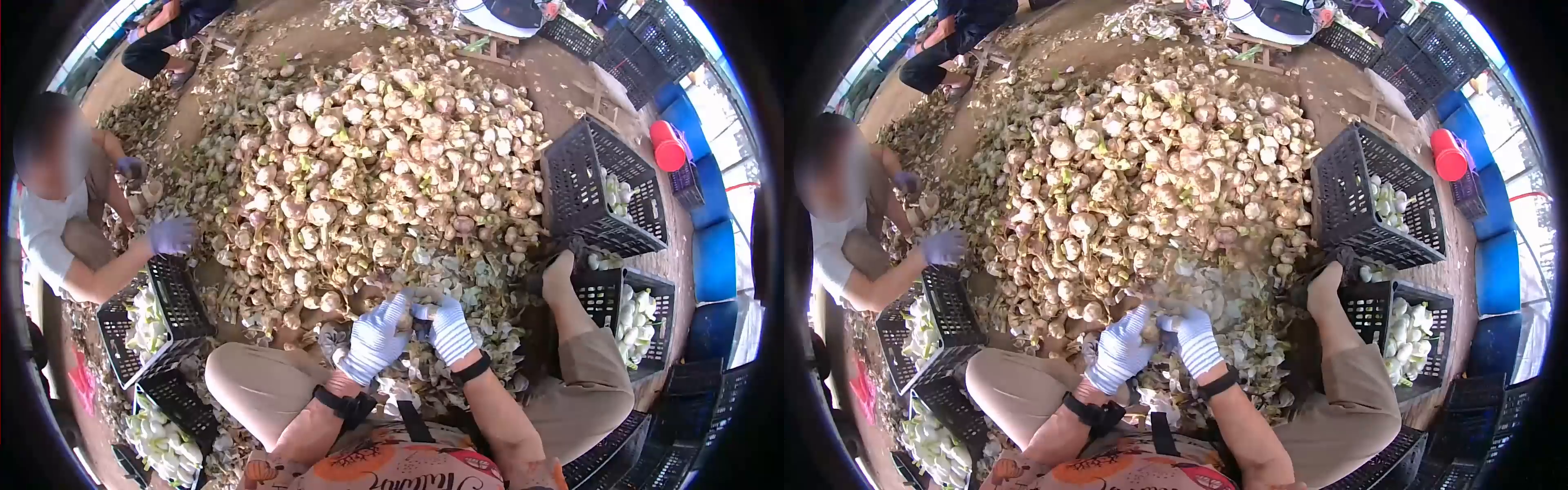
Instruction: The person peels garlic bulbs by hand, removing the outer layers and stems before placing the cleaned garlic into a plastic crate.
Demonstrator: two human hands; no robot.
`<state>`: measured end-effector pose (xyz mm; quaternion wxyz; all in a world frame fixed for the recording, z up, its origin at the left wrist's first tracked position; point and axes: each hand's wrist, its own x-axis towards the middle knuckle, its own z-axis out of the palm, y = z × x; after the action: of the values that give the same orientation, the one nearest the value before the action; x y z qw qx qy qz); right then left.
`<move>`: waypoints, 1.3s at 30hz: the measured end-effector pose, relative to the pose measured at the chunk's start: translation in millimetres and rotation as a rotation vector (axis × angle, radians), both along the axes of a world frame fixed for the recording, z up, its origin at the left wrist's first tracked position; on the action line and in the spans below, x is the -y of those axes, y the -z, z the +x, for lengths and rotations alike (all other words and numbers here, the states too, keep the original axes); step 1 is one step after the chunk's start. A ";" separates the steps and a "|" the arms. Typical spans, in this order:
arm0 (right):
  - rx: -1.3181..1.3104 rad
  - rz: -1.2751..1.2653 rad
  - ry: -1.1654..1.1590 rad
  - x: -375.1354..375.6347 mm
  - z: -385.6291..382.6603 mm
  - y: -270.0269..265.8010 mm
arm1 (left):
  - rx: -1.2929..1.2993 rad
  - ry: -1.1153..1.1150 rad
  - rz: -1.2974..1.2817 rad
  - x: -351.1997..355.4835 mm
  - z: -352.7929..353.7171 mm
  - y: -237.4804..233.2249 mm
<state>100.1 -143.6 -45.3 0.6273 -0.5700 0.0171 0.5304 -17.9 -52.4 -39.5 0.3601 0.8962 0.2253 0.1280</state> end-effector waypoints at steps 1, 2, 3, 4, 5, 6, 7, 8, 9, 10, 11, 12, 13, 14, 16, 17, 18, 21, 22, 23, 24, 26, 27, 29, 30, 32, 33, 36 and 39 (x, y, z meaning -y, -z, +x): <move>0.033 0.067 0.038 0.2 -1.1 6.1 | -0.024 -0.073 -0.223 0.4 0.3 -2.9; 0.065 0.135 0.075 -2.6 -2.4 2.6 | -0.024 -0.072 -0.222 -1.5 0.0 -7.5; 0.064 0.136 0.076 -1.9 -1.9 -3.1 | 0.163 -0.163 -0.760 -5.4 -0.3 -13.0; -0.013 0.179 0.026 1.5 0.4 -11.7 | 0.356 -0.252 -1.297 -8.7 -1.3 -15.6; -0.090 0.221 -0.024 2.4 2.9 -22.5 | 0.430 -0.306 -1.526 -12.2 -3.4 -13.8; -0.091 0.222 -0.023 2.6 5.2 -27.2 | 0.428 -0.307 -1.525 -15.2 -5.5 -14.3; 0.311 0.216 -0.158 2.5 7.7 -30.9 | 0.429 -0.291 -1.667 -18.4 -6.6 -16.9; 0.714 0.204 -0.290 2.3 9.4 -35.4 | 0.428 -0.274 -1.809 -21.0 -7.5 -18.6; 0.856 0.221 -0.327 3.0 9.7 -42.6 | 0.388 -0.258 -1.844 -21.2 -9.0 -17.4; 0.855 0.222 -0.324 3.2 9.7 -43.9 | 0.386 -0.257 -1.843 -20.8 -10.1 -14.1; 1.043 0.208 -0.380 3.4 10.2 -44.6 | 0.365 -0.264 -1.880 -20.4 -9.6 -12.1; 1.229 0.187 -0.433 4.8 9.7 -47.1 | 0.338 -0.271 -1.921 -19.5 -9.1 -11.8; 1.073 0.150 -0.396 6.5 9.7 -52.0 | 0.353 -0.232 -1.947 -20.7 -7.5 -13.2; 0.960 0.175 -0.278 5.3 9.8 -50.1 | 0.348 -0.225 -1.949 -18.8 -4.4 -11.1; 0.357 0.083 -0.173 6.7 13.3 -50.2 | 0.458 -0.296 -1.626 -14.7 1.0 -5.7; 0.258 0.086 -0.093 5.2 10.0 -47.9 | 0.450 -0.267 -1.576 -14.3 2.8 -7.1; 0.259 0.086 -0.090 7.6 9.8 -40.3 | 0.340 -0.201 -1.442 -11.8 7.0 -26.7; 0.016 0.143 0.020 9.5 5.9 -40.9 | 0.376 -0.124 -1.003 -8.8 5.2 -7.2; 0.013 0.144 0.018 9.6 6.0 -39.6 | 0.417 -0.220 -1.282 -10.0 2.2 -8.3; 0.084 0.135 -0.084 11.1 6.9 -37.5 | 0.455 -0.320 -1.562 -11.2 0.3 -12.1; 0.157 0.127 -0.186 12.6 8.4 -35.3 | 0.455 -0.325 -1.562 -12.4 -2.7 -10.0; 0.185 0.094 -0.223 13.8 12.5 -32.7 | 0.379 -0.392 -1.775 -15.9 -8.3 -5.0; 0.179 0.109 -0.264 13.9 15.7 -33.4 | 0.367 -0.394 -1.749 -15.0 -8.7 -6.3; 0.248 0.163 -0.357 14.8 21.4 -34.6 | 0.394 -0.361 -1.834 -14.7 -10.5 -9.1; 0.247 0.162 -0.353 15.9 22.6 -33.6 | 0.424 -0.323 -1.919 -14.7 -10.7 -10.9; 0.452 0.250 -0.447 16.7 24.2 -30.9 | 0.418 -0.288 -1.917 -16.4 -11.3 -12.4; 0.584 0.347 -0.464 14.6 24.2 -30.8 | 0.427 -0.245 -1.949 -17.1 -12.3 -9.4; 1.225 0.274 -0.541 7.0 29.3 -35.7 | 0.459 -0.175 -1.977 -15.2 -13.4 -9.4; 1.056 0.237 -0.435 7.2 24.1 -25.8 | 0.471 -0.152 -2.000 -19.8 -12.1 -2.2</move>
<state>124.2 -150.8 -19.4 0.4869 -0.6734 -0.4749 0.2896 -30.0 -32.5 -37.4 0.9674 0.1221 0.2085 0.0766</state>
